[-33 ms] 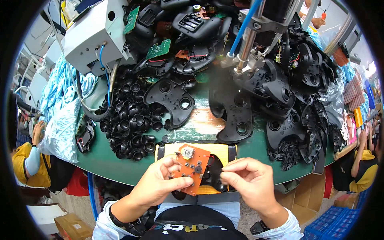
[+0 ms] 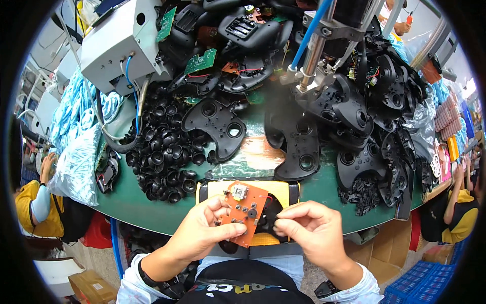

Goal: The recorder is assembling internal components of game controllers at a factory workbench.

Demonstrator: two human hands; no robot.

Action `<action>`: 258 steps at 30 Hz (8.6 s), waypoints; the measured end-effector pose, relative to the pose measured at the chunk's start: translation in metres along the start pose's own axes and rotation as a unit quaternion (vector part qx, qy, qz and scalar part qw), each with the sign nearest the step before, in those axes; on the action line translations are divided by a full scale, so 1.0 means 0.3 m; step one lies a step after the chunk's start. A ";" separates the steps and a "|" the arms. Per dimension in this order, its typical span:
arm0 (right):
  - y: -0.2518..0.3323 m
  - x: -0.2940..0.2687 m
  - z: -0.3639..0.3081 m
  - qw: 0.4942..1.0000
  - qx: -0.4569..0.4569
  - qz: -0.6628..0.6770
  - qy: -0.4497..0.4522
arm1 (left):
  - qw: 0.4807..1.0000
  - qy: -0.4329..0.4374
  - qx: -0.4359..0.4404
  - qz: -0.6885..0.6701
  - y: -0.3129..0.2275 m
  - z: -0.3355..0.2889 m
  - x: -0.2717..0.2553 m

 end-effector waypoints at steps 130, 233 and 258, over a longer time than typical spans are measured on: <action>-0.010 0.115 0.004 0.680 -0.474 -0.549 0.106 | 0.667 0.048 0.509 0.543 -0.013 -0.016 -0.054; 0.109 0.128 0.101 0.796 -0.346 -0.452 0.206 | 0.667 -0.053 0.471 0.575 -0.153 -0.007 -0.043; 0.336 0.195 0.102 0.747 -0.566 -0.307 0.167 | 0.686 -0.018 0.604 0.406 -0.275 0.015 0.090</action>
Point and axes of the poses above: each hand's wrist, its own z-axis towards the middle knuckle, its own x-axis out of the palm, y = z × x, the point moved 3 cm from there along z, towards the middle knuckle, and after that the axes turned 14 degrees about -y, right-handed, at the moved point
